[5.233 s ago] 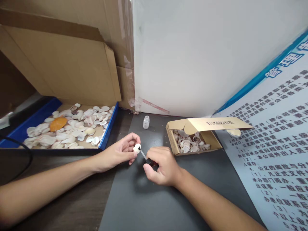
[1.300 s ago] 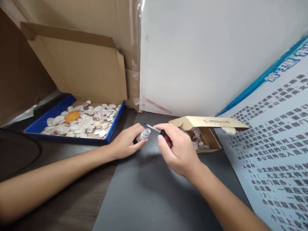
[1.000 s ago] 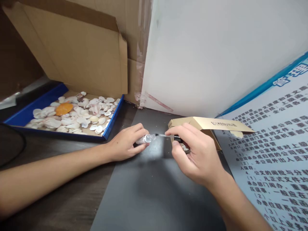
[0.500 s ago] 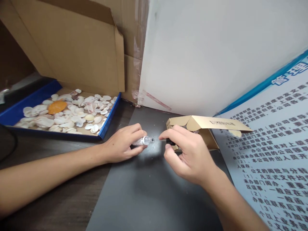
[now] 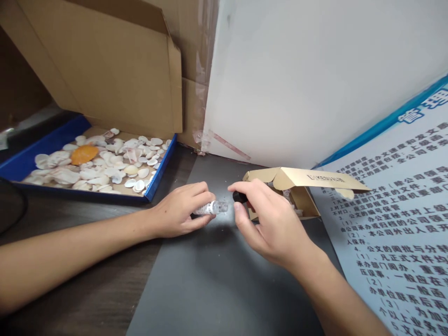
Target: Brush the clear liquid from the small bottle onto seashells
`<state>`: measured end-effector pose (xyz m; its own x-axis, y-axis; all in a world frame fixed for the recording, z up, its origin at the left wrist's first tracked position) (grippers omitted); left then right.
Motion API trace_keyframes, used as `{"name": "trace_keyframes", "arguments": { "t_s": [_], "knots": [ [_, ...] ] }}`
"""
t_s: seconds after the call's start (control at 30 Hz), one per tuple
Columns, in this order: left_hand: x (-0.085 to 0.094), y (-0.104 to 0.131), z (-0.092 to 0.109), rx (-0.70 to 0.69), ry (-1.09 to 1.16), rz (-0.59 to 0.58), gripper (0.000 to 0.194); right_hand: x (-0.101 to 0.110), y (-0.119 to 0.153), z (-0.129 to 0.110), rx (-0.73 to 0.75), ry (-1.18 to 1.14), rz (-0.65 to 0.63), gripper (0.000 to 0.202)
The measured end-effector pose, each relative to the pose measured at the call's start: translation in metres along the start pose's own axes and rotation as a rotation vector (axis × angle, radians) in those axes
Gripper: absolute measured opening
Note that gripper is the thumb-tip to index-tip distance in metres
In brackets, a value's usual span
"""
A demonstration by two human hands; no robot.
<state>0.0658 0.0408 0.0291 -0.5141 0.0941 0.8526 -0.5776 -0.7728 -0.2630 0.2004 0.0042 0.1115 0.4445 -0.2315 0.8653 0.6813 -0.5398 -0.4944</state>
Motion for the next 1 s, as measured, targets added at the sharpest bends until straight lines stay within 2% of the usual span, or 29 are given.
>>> {"name": "trace_keyframes", "arguments": {
  "t_s": [0.17, 0.4, 0.73, 1.0],
  "knots": [
    [0.0, 0.001, 0.001, -0.027, -0.01, 0.01, 0.021, -0.006, -0.001, -0.001, 0.059, 0.058, -0.045, 0.031],
    [0.0, 0.001, 0.0, -0.015, -0.008, 0.015, 0.023, -0.009, 0.002, -0.002, 0.082, 0.004, 0.009, 0.044],
    [0.0, 0.002, 0.0, -0.014, -0.011, 0.016, 0.015, -0.019, 0.004, 0.009, -0.113, -0.125, 0.048, 0.027],
    [0.003, 0.002, -0.002, 0.021, 0.029, 0.037, 0.014, -0.015, 0.007, 0.015, -0.238, -0.195, 0.092, 0.019]
  ]
}}
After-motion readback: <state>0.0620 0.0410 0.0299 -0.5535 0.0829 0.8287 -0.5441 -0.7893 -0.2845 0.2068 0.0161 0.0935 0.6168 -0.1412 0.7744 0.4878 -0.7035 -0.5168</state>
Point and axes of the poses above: each hand's wrist, its own y-axis away from the middle knuckle, its own x-axis out of the back of the hand, z = x × y, the point moved 7 cm from there along -y, towards the middle knuckle, and after that the axes turned 14 degrees about x, right-handed, at the moved point
